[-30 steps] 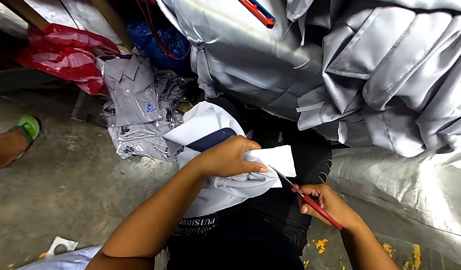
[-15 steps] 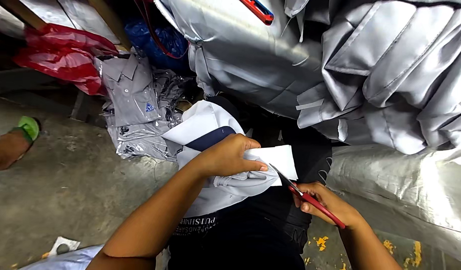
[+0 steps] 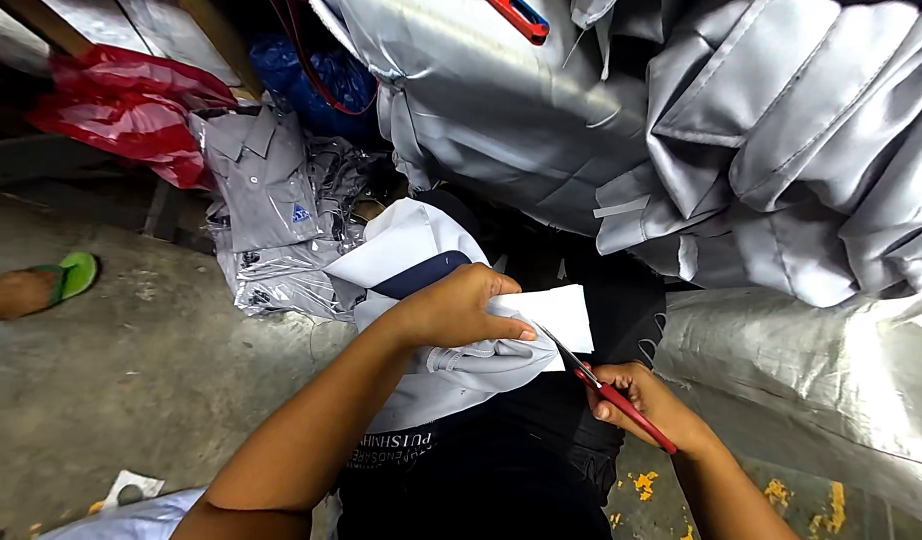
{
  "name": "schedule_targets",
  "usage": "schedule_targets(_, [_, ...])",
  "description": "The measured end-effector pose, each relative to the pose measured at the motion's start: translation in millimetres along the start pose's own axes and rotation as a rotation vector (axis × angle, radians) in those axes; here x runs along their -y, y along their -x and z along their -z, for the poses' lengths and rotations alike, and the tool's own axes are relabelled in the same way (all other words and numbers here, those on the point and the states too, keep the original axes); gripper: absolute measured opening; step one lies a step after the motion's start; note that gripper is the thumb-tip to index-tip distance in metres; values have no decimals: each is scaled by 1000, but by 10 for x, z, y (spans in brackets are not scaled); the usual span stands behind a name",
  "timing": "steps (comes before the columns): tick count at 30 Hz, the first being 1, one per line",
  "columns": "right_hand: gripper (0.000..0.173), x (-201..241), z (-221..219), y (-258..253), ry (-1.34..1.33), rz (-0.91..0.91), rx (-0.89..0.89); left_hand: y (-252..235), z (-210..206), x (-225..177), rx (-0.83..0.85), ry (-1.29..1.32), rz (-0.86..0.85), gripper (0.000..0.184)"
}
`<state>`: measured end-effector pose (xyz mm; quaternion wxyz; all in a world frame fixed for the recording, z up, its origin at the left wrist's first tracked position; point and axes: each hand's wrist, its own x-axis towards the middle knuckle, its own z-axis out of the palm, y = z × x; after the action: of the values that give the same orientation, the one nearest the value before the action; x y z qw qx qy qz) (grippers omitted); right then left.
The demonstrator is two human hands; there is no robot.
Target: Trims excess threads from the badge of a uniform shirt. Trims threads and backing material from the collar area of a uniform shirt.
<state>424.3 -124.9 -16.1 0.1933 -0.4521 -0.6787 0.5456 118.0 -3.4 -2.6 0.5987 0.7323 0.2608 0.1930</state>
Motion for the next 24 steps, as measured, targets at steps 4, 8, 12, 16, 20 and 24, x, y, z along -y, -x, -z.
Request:
schedule_targets(4, [63,5,-43,-50,16,13,7,-14,-2,-19,32,-9,27,21])
schedule_targets(8, [59,-25,-49,-79,25,16,-23,13,-2,-20,-8,-82,7,21])
schedule_targets(12, [58,-49,-19,-58,8,6,-42,118,30,-21,-84,-521,-17,27])
schedule_targets(16, [63,-55,-16,-86,-3,29,0,157,58,18,-76,-494,-29,24])
schedule_targets(20, [64,-29,-26,-147,-4,50,12,145,86,6,-19,-423,-17,24])
schedule_targets(24, [60,-30,-15,-168,48,54,-9,131,123,-27,10,-407,-10,25])
